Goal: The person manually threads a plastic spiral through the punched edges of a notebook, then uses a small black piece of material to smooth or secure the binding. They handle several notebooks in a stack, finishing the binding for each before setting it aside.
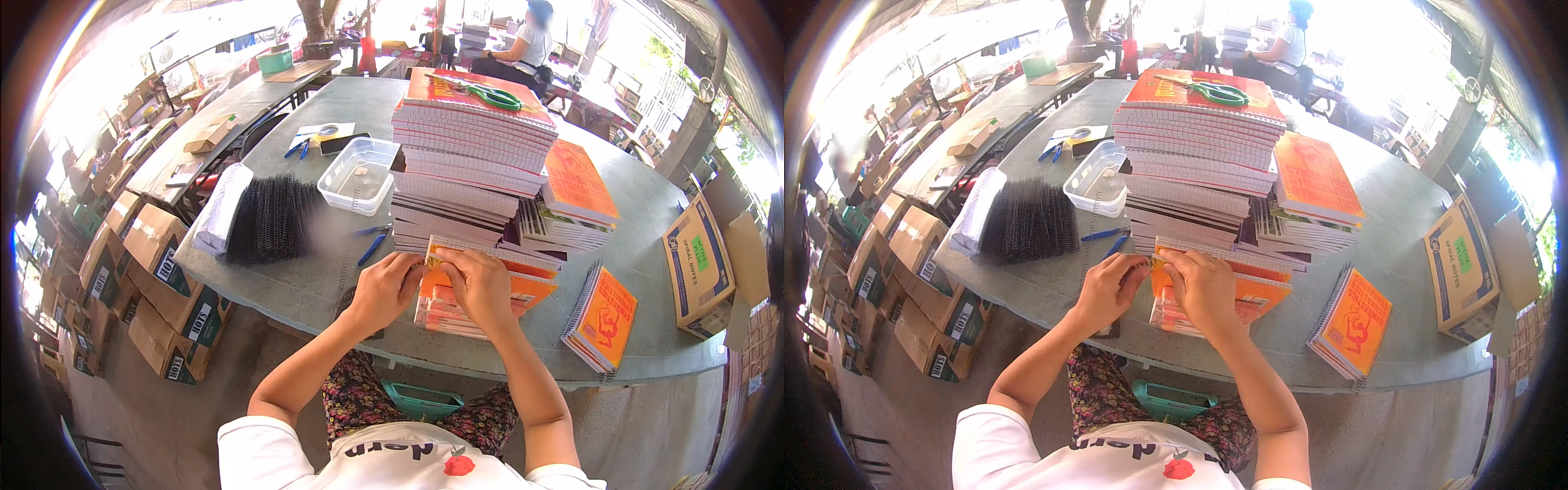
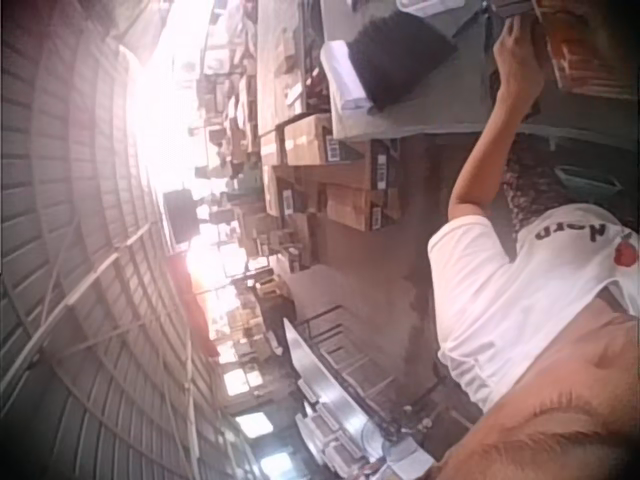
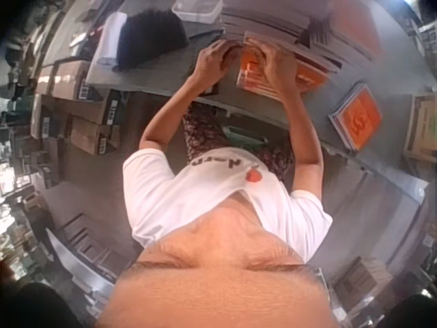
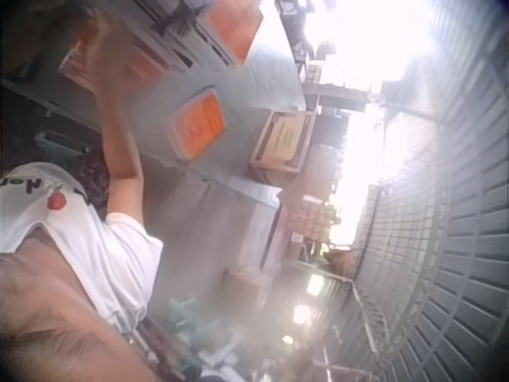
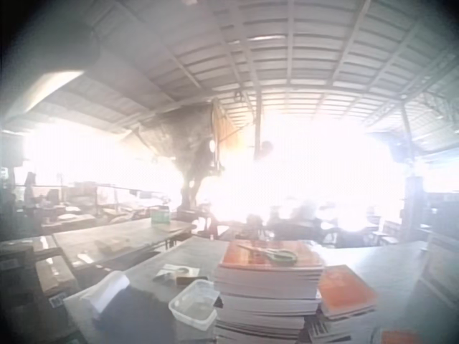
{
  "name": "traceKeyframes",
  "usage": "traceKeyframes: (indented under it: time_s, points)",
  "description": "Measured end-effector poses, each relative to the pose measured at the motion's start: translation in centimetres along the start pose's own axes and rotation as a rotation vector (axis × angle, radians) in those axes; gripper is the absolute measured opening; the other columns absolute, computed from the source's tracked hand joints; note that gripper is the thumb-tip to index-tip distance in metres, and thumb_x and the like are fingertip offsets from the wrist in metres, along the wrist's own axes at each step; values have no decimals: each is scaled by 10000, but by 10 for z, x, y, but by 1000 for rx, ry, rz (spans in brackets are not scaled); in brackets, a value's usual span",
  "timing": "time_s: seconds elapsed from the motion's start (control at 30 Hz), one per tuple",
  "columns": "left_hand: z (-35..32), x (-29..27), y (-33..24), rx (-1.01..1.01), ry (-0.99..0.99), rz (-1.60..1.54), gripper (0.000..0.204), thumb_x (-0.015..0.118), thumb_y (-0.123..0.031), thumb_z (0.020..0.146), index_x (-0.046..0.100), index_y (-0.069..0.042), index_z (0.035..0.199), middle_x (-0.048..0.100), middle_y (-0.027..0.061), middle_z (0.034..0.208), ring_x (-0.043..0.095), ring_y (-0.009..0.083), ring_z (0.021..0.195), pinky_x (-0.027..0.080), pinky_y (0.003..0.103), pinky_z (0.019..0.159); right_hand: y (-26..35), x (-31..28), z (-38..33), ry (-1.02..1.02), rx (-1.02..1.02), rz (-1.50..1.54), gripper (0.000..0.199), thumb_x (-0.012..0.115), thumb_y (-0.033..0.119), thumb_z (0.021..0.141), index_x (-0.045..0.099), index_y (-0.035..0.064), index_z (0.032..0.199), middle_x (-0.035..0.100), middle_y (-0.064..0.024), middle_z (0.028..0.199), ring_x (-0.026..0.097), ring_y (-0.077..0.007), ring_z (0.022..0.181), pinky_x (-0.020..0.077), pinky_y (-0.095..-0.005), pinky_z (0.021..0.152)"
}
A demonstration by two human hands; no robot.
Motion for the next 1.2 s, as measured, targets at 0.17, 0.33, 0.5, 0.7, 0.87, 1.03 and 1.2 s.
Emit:
traceKeyframes:
  time_s: [0.17,0.33,0.5,0.7,0.87,1.03,1.2]
  points:
    - [2,3,11,-70,97,39,96,609,-38,830,607,8,914,621,151,765,607,271,593,471,331,546,2,0,-1,17,-19,-7,196,622,133,782,662,110,972,636,-53,785,609,-258,736,452,-383,648]
    - [14,-13,-19,223,-96,81,112,577,-111,856,583,-1,837,580,186,648,574,372,604,447,425,547,6,3,-2,-90,-85,13,133,611,121,787,654,88,907,638,-67,781,598,-278,738,452,-378,669]
    - [12,-13,24,-181,403,-107,140,576,-135,865,622,-3,858,600,186,688,596,358,645,474,375,582,17,3,-4,10,-168,-19,96,616,146,787,635,91,863,643,-56,794,598,-267,775,436,-380,703]
    - [5,-7,18,-212,271,-134,97,602,-83,840,633,4,870,608,122,675,609,218,572,470,321,558,20,12,-5,16,-150,-24,146,638,211,810,628,77,866,637,-49,758,600,-238,740,424,-367,677]
    - [9,-22,3,166,-105,-47,124,623,-143,830,622,-19,832,609,163,717,597,360,670,477,397,606,18,7,0,-23,-133,-30,166,654,194,791,621,90,916,638,-48,763,603,-233,724,427,-367,667]
    - [15,-17,25,38,389,-71,219,606,-177,823,581,-77,1016,637,149,947,619,340,787,496,413,653,12,8,1,87,-136,-180,212,667,179,775,611,103,966,647,-47,819,609,-230,711,430,-367,666]
    - [20,-32,12,59,252,53,168,630,-119,786,589,-56,936,608,91,858,572,313,786,472,386,685,3,7,2,-66,22,83,168,647,227,806,627,94,907,659,-57,840,608,-240,708,434,-374,659]
Point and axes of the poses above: each hand's wrist, its own z-axis towards the middle knuckle, its own x-axis out of the palm, y = z × x, the point moved 6 cm from there along z, towards the middle knuckle
